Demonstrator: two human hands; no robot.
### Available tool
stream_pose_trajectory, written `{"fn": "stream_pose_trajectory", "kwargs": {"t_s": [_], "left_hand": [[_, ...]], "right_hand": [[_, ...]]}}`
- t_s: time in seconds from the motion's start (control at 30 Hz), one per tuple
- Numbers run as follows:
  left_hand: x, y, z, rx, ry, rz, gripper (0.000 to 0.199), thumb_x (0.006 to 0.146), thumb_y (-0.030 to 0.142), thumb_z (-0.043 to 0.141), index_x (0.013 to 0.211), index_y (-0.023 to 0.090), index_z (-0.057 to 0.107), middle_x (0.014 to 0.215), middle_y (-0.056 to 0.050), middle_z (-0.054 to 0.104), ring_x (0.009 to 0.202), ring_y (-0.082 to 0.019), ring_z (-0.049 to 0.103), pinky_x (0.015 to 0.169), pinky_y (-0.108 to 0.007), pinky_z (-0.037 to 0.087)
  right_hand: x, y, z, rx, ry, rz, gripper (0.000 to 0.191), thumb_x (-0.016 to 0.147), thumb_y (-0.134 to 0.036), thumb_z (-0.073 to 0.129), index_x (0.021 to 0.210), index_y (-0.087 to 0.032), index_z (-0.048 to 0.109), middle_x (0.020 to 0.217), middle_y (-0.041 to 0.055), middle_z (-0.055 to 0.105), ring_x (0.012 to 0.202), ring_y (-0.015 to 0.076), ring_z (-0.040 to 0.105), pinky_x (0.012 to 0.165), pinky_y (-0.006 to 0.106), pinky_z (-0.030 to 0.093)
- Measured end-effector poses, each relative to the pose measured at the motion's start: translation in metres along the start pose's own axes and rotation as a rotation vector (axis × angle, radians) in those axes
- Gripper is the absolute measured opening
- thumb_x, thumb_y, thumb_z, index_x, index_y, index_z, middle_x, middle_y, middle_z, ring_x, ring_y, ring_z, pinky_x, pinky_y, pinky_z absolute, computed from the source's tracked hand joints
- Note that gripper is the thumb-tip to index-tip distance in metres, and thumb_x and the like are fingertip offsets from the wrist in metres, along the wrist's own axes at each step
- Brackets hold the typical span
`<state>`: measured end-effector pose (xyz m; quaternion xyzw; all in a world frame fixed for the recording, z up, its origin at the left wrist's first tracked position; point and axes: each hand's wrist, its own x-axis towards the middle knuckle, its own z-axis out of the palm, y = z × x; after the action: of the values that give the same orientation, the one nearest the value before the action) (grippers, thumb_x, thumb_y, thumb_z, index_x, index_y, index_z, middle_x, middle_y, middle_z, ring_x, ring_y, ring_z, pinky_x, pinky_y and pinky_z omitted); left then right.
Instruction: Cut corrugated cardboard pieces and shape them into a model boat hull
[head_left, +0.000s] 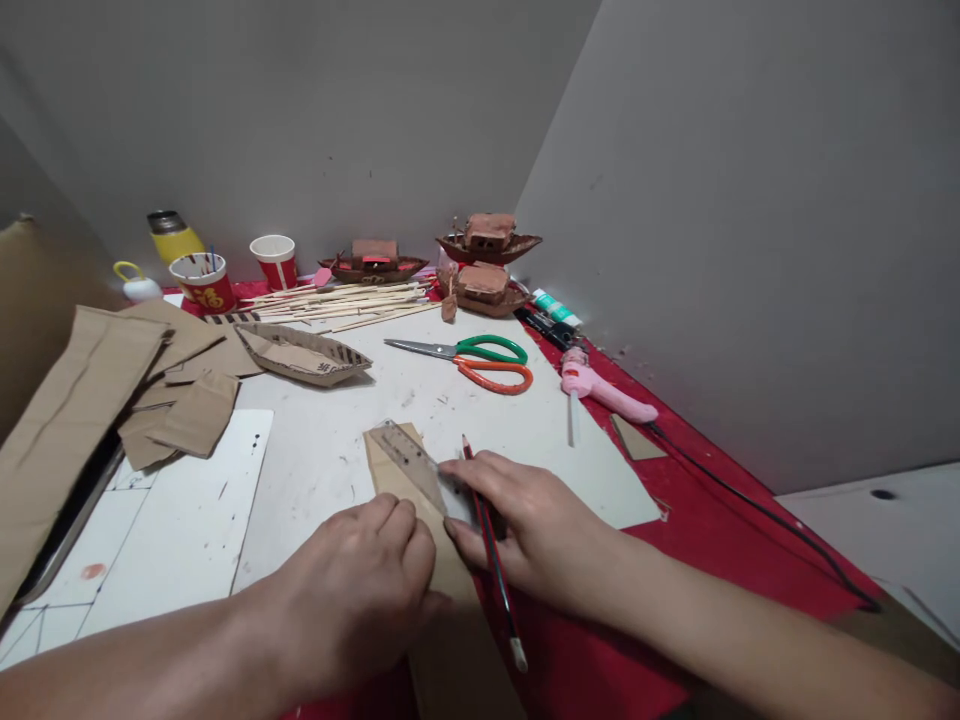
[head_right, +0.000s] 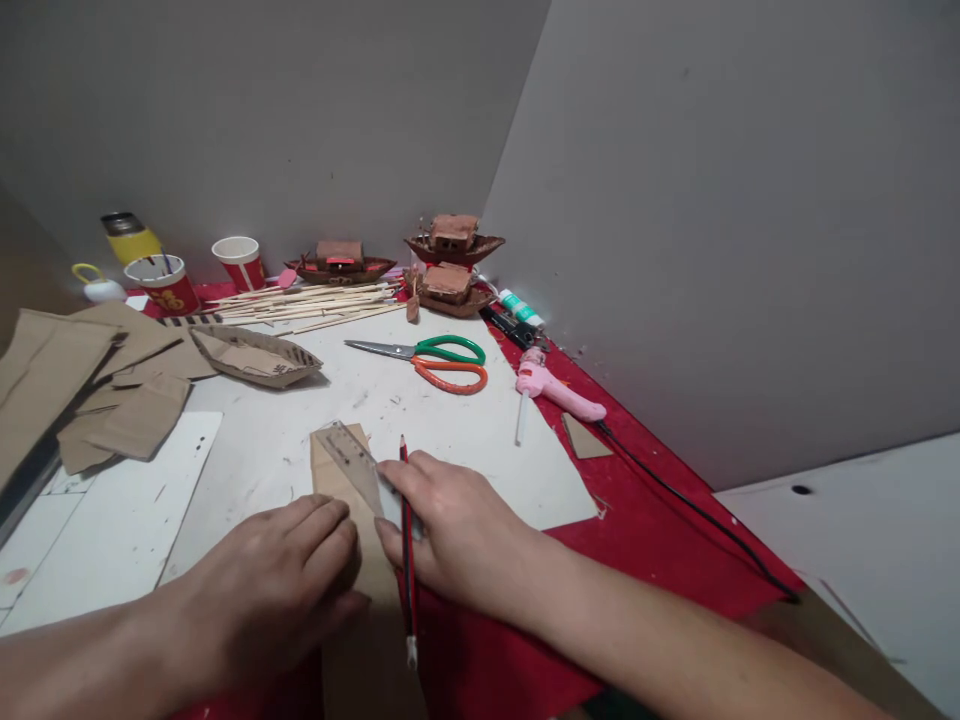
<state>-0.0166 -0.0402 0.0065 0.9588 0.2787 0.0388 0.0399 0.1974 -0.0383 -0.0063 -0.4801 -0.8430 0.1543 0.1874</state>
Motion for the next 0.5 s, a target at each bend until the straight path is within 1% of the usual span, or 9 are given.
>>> {"fn": "stream_pose_trajectory", "kwargs": {"t_s": [0.03, 0.07, 0.1, 0.13, 0.2, 0.23, 0.27, 0.4, 0.5], "left_hand": [[0.001, -0.004, 0.000, -0.015, 0.016, -0.014, 0.015, 0.090, 0.024, 0.052, 0.093, 0.015, 0.064, 0.089, -0.008, 0.065, 0.080, -0.025, 0.063, 0.067, -0.039, 0.058], [0.003, -0.008, 0.001, -0.021, 0.039, -0.026, 0.014, 0.090, 0.022, 0.052, 0.093, 0.015, 0.064, 0.091, -0.009, 0.066, 0.080, -0.024, 0.064, 0.068, -0.038, 0.059], [0.004, -0.012, 0.001, -0.014, 0.070, -0.037, 0.017, 0.090, 0.023, 0.052, 0.099, 0.014, 0.064, 0.098, -0.011, 0.067, 0.085, -0.025, 0.065, 0.072, -0.039, 0.059], [0.005, -0.017, 0.001, 0.005, 0.106, -0.045, 0.024, 0.090, 0.025, 0.054, 0.108, 0.012, 0.063, 0.108, -0.015, 0.066, 0.094, -0.027, 0.065, 0.079, -0.042, 0.059], [0.007, -0.024, 0.002, 0.068, 0.163, -0.049, 0.047, 0.088, 0.035, 0.058, 0.125, 0.006, 0.057, 0.128, -0.022, 0.060, 0.116, -0.035, 0.058, 0.094, -0.049, 0.054], [0.008, -0.027, 0.003, 0.098, 0.167, -0.050, 0.055, 0.086, 0.038, 0.060, 0.129, 0.004, 0.055, 0.132, -0.024, 0.057, 0.123, -0.038, 0.054, 0.098, -0.051, 0.051], [0.008, -0.028, 0.005, 0.123, 0.163, -0.046, 0.059, 0.085, 0.040, 0.060, 0.130, 0.002, 0.054, 0.134, -0.026, 0.056, 0.126, -0.040, 0.052, 0.100, -0.051, 0.050], [0.006, -0.026, 0.010, 0.186, 0.151, 0.000, 0.055, 0.088, 0.034, 0.055, 0.129, -0.001, 0.057, 0.135, -0.027, 0.056, 0.128, -0.040, 0.051, 0.099, -0.049, 0.051], [0.005, -0.023, 0.010, 0.250, 0.124, -0.018, 0.058, 0.088, 0.040, 0.055, 0.129, -0.001, 0.058, 0.136, -0.028, 0.053, 0.126, -0.041, 0.052, 0.094, -0.050, 0.055]], "right_hand": [[0.000, 0.001, 0.002, -0.005, -0.003, 0.002, 0.036, 0.084, -0.024, 0.059, 0.118, -0.014, 0.058, 0.095, 0.0119, 0.065, 0.083, 0.0238, 0.064, 0.075, 0.036, 0.053], [-0.001, 0.001, 0.004, -0.008, -0.010, 0.005, 0.036, 0.084, -0.023, 0.059, 0.118, -0.014, 0.058, 0.095, 0.0114, 0.064, 0.082, 0.0235, 0.064, 0.073, 0.035, 0.052], [-0.002, 0.001, 0.005, -0.009, -0.023, 0.009, 0.036, 0.083, -0.023, 0.059, 0.118, -0.015, 0.058, 0.095, 0.0108, 0.063, 0.080, 0.0229, 0.063, 0.071, 0.034, 0.052], [-0.002, 0.001, 0.006, -0.005, -0.042, 0.013, 0.036, 0.083, -0.023, 0.058, 0.118, -0.015, 0.057, 0.094, 0.0100, 0.063, 0.077, 0.0222, 0.063, 0.068, 0.033, 0.051], [-0.003, 0.000, 0.005, 0.007, -0.075, 0.015, 0.037, 0.082, -0.022, 0.058, 0.118, -0.016, 0.057, 0.093, 0.0089, 0.062, 0.074, 0.0214, 0.061, 0.064, 0.032, 0.049], [-0.003, 0.000, 0.004, 0.015, -0.092, 0.017, 0.036, 0.082, -0.022, 0.058, 0.118, -0.016, 0.056, 0.093, 0.0087, 0.061, 0.073, 0.0211, 0.061, 0.063, 0.031, 0.047], [-0.002, -0.001, 0.002, 0.024, -0.105, 0.020, 0.036, 0.082, -0.021, 0.057, 0.118, -0.016, 0.056, 0.093, 0.0086, 0.061, 0.073, 0.0211, 0.061, 0.062, 0.031, 0.046], [0.002, -0.004, -0.005, 0.057, -0.152, 0.060, 0.034, 0.083, -0.022, 0.059, 0.117, -0.017, 0.058, 0.092, 0.0080, 0.062, 0.070, 0.0209, 0.060, 0.060, 0.031, 0.044], [0.002, -0.002, -0.005, 0.068, -0.156, 0.056, 0.034, 0.084, -0.023, 0.060, 0.117, -0.015, 0.060, 0.089, 0.0082, 0.064, 0.065, 0.0201, 0.059, 0.056, 0.030, 0.042]]}}
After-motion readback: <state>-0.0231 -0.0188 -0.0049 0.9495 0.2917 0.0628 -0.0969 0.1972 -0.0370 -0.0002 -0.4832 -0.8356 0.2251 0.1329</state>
